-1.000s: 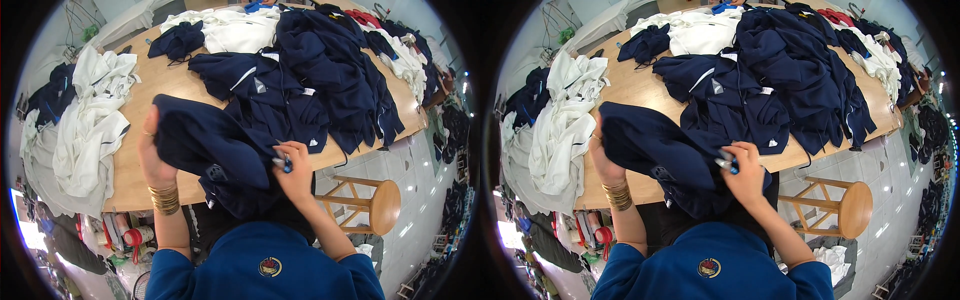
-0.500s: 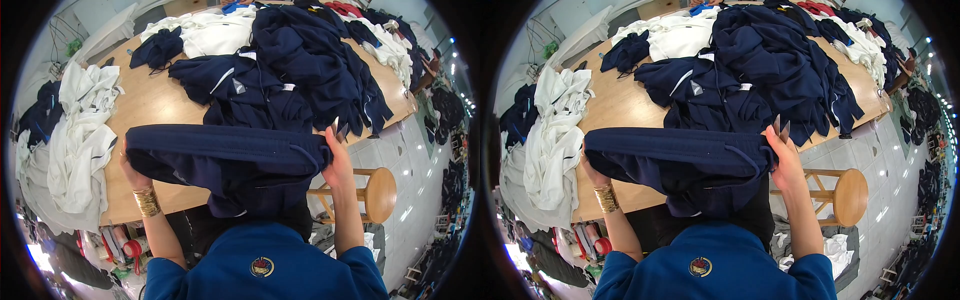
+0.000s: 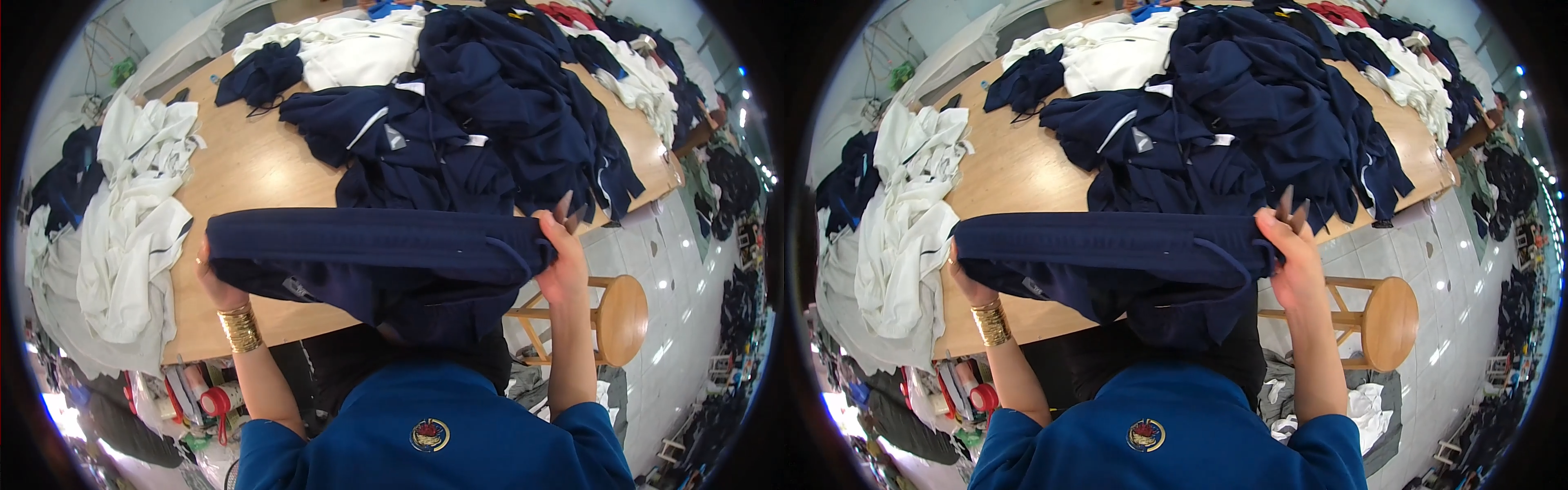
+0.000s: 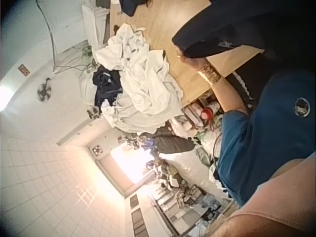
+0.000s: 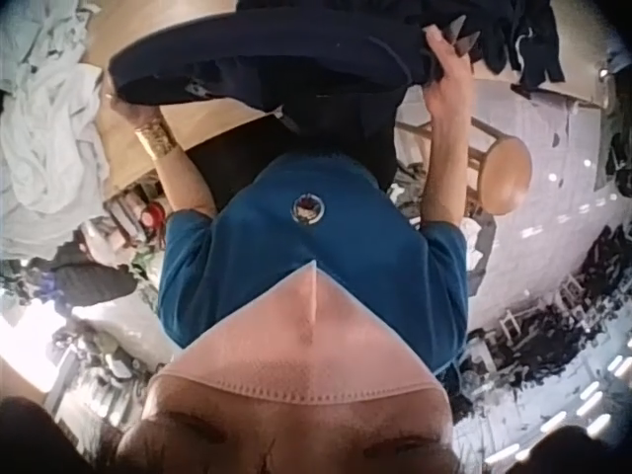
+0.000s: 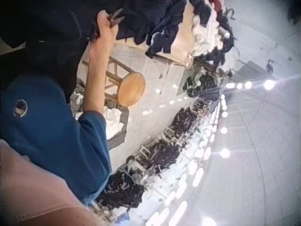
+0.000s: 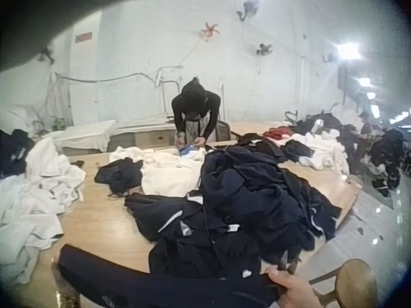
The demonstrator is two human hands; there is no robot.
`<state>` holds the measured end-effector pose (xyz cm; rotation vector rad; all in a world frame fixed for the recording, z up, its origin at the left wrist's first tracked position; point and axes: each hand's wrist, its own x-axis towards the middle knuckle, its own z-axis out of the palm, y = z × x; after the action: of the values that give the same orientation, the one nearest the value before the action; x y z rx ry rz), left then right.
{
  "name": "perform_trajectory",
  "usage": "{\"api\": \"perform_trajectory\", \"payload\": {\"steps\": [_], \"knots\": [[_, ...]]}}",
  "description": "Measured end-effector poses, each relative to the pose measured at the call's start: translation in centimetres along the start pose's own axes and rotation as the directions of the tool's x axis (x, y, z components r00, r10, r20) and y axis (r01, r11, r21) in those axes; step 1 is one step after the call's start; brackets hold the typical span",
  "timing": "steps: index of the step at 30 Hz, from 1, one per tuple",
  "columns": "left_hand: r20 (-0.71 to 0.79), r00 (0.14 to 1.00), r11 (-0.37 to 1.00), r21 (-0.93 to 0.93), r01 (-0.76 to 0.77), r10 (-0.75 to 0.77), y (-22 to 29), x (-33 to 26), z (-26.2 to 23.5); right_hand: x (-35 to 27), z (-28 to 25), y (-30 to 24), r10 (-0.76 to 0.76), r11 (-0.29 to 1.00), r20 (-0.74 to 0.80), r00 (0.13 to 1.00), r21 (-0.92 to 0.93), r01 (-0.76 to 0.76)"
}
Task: Trimming excess threads from navy blue athletic garments using thread snips and sorting them on a table.
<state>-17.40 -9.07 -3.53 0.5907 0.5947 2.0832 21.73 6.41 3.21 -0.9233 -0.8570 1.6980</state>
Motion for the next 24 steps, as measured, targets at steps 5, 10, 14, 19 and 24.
{"api": "perform_trajectory", "payload": {"steps": [5, 10, 14, 19, 24], "knots": [[0.091, 0.996, 1.0, -0.023, -0.002, 0.004, 0.7, 0.1, -1.3, 0.4, 0.1, 0.1, 0.062, 0.985, 0.071, 0.996, -0.166, -0.049], [0.038, 0.993, 0.993, 0.047, -0.11, 0.108, 1.3, 0.0, -2.6, 0.1, 1.3, -0.1, 0.079, 0.988, 0.13, 0.988, -0.143, -0.06], [0.08, 0.994, 0.997, 0.027, -0.075, 0.072, 2.1, -0.3, -2.1, 0.2, 0.8, 0.2, 0.091, 0.99, 0.198, 0.976, -0.128, -0.067], [0.075, 0.992, 0.993, 0.044, -0.108, 0.105, 2.7, -0.4, -2.2, 0.0, 1.0, 0.1, 0.074, 0.993, 0.367, 0.927, -0.115, -0.034], [-0.037, 0.861, 0.661, 0.658, -0.361, 0.508, 5.1, 2.5, -3.4, 1.0, 7.2, 0.0, 0.072, 0.996, 0.367, 0.927, -0.068, -0.05]]}}
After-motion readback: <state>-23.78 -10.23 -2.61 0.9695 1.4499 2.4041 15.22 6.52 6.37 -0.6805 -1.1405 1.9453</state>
